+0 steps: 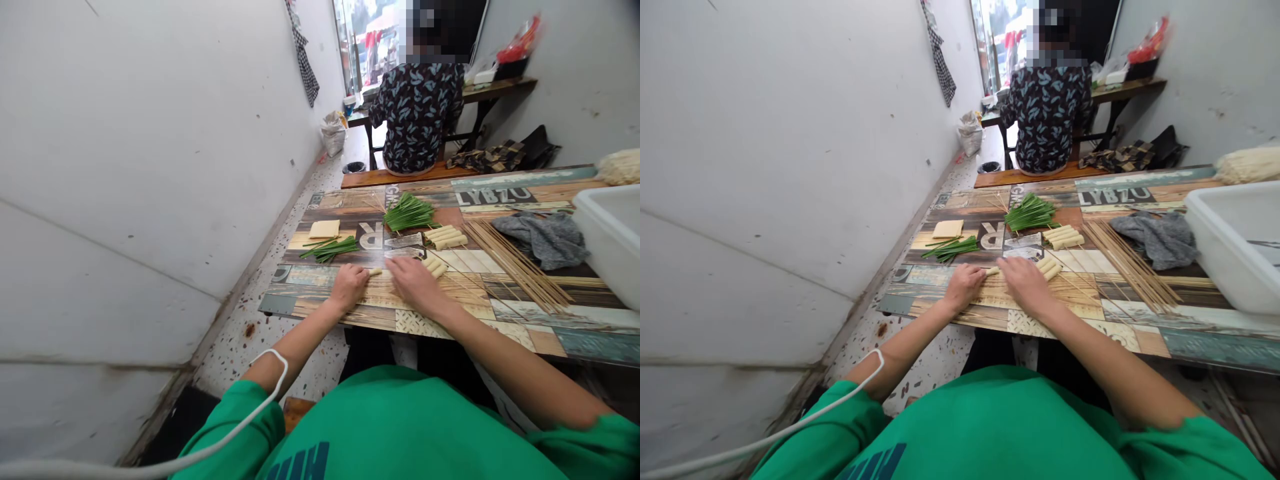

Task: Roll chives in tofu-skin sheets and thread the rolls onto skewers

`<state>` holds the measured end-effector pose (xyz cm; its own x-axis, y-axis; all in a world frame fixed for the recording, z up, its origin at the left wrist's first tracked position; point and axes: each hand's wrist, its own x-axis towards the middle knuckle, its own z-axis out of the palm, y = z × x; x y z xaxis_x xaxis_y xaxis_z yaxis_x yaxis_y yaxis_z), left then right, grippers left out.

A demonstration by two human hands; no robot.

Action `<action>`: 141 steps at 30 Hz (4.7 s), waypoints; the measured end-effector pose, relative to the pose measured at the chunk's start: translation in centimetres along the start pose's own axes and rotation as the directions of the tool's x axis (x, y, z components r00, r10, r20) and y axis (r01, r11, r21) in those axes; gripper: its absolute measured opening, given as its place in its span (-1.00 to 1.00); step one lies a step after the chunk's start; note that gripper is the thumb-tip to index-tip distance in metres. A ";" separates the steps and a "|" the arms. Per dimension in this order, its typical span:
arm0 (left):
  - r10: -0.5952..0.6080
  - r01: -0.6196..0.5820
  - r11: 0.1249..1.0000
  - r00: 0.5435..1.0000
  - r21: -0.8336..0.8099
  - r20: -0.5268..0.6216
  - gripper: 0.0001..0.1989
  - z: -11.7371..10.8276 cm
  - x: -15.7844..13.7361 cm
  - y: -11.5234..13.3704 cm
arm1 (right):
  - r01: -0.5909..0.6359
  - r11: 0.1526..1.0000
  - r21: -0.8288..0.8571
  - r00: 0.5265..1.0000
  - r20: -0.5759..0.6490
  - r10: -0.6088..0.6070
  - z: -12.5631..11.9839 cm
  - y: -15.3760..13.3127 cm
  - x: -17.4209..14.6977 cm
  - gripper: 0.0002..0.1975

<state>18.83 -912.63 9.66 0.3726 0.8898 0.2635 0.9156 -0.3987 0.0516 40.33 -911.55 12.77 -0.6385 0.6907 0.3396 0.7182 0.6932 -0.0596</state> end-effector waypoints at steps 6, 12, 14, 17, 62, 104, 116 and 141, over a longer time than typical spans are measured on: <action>0.009 -0.009 1.000 1.000 -0.016 -0.009 -0.66 0.1 0.2 -0.1 | -0.326 0.902 -0.282 0.939 0.014 0.344 -2.7 5.4 -7.7 -0.77; -0.068 0.069 0.996 0.997 -0.054 0.032 -0.68 -0.4 0.8 0.3 | -0.327 0.930 -0.168 0.941 0.035 0.338 -1.7 6.1 -8.9 -0.72; -0.128 0.130 0.990 0.991 -0.055 0.039 -0.69 -0.8 0.9 0.5 | -0.309 0.951 -0.016 0.951 -0.036 0.308 -1.3 5.4 -8.9 -0.70; -0.186 0.191 0.979 0.980 -0.063 0.076 -0.72 -1.3 1.0 0.8 | -0.255 0.945 0.206 0.950 -0.128 0.285 -1.3 3.6 -9.0 -0.68; -0.178 0.197 0.957 0.978 -0.213 0.107 -0.73 -1.5 1.5 0.0 | -0.193 0.981 0.021 0.969 0.162 0.187 0.8 -1.8 -8.4 -0.61; -0.172 0.217 0.931 0.971 -0.295 0.168 -0.78 -2.1 1.8 -0.3 | -0.183 0.976 -0.118 0.878 0.427 0.216 -0.3 -2.5 -2.4 -0.66; -0.263 0.236 0.930 0.963 -0.282 -0.064 -0.50 -0.8 -0.9 2.0 | -0.390 0.847 -0.361 0.827 0.267 0.494 -4.1 3.7 -4.4 -0.68; -0.359 0.219 0.854 0.905 -0.471 -0.230 -0.56 0.0 -3.6 2.7 | -0.002 0.998 0.061 0.987 -0.160 0.012 -0.5 -4.4 -14.1 -0.67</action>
<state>19.95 -916.87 8.81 -0.0262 0.8969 0.4415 0.7927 -0.2504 0.5557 46.34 -924.44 8.72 -0.5775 0.6572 0.4844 0.7015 0.7029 -0.1174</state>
